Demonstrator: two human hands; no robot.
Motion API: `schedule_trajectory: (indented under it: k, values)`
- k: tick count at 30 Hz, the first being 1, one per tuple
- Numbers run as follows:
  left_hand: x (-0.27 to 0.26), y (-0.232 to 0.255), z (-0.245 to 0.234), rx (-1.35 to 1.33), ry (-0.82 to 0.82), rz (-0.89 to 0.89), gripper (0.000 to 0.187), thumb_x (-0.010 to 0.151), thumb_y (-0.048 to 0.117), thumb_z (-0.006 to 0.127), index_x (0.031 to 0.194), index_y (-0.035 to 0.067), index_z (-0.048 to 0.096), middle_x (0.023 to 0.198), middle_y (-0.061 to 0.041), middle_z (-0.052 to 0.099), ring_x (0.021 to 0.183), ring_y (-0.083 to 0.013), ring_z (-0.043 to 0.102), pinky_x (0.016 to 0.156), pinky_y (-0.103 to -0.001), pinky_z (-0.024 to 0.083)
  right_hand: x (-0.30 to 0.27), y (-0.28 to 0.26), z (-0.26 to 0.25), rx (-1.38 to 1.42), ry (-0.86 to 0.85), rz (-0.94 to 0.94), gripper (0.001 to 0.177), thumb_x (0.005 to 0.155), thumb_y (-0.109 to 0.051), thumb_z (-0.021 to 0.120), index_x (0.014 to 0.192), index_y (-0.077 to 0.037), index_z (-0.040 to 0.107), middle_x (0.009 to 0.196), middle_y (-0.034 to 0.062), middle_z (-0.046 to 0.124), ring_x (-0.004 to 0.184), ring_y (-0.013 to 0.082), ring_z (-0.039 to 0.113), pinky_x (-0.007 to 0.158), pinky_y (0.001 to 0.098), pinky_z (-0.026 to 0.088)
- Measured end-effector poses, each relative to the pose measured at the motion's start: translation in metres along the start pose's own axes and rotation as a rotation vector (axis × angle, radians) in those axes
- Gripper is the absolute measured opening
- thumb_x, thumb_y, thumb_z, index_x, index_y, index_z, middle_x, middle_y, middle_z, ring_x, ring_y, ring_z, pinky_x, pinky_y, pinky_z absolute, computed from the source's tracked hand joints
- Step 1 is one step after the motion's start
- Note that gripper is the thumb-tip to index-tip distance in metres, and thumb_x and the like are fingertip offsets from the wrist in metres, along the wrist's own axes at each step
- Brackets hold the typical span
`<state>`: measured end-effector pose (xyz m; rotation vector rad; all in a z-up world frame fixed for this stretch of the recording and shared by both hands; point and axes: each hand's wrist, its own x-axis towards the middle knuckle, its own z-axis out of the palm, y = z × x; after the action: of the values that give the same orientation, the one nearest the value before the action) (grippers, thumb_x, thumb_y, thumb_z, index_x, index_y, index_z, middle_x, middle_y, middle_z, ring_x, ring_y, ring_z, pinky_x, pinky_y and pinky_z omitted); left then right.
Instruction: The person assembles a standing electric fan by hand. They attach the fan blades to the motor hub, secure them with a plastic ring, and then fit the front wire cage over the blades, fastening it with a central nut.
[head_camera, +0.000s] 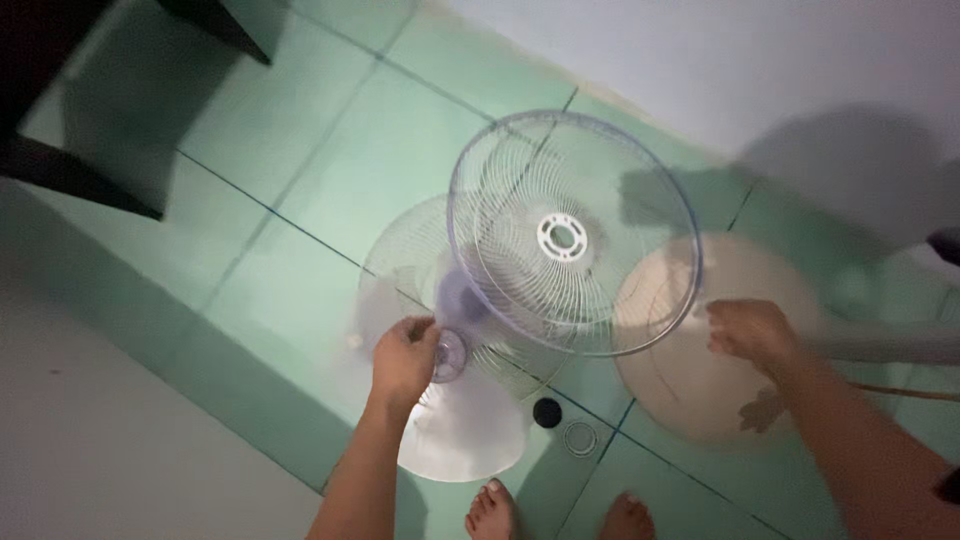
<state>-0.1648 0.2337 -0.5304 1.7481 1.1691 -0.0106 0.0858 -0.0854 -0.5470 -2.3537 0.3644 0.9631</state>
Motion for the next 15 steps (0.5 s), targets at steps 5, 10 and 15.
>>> schedule_trajectory:
  k: [5,10,15]
  values:
    - [0.031,-0.036,0.062,-0.178,-0.086,-0.2,0.047,0.08,0.028,0.058,0.116,-0.002,0.053,0.099,-0.013,0.065,0.08,-0.0197,0.064,0.074,-0.029,0.05,0.016,0.02,0.045,0.343,-0.213,0.386,0.054,0.091,-0.031,0.048,0.127,0.009,0.04,0.116,0.0273,0.054,0.101,0.0348,0.057,0.089,0.0421,0.047]
    - [0.045,-0.047,0.11,-0.599,-0.193,-0.359,0.059,0.083,0.031,0.052,0.13,-0.001,0.036,0.119,-0.015,0.053,0.095,-0.025,0.059,0.078,-0.035,0.049,0.037,0.029,0.086,0.713,-0.274,0.299,0.052,0.089,-0.016,0.045,0.133,0.006,0.026,0.121,0.0293,0.05,0.107,0.0338,0.056,0.092,0.0378,0.048]
    - [0.045,-0.033,0.113,-0.908,-0.242,-0.324,0.058,0.085,0.031,0.045,0.13,-0.005,0.035,0.12,-0.018,0.051,0.096,-0.0289,0.058,0.081,-0.036,0.05,0.05,0.042,0.097,0.931,-0.384,0.188,0.054,0.089,-0.012,0.036,0.138,-0.003,0.016,0.119,0.0246,0.05,0.104,0.0314,0.056,0.09,0.0382,0.043]
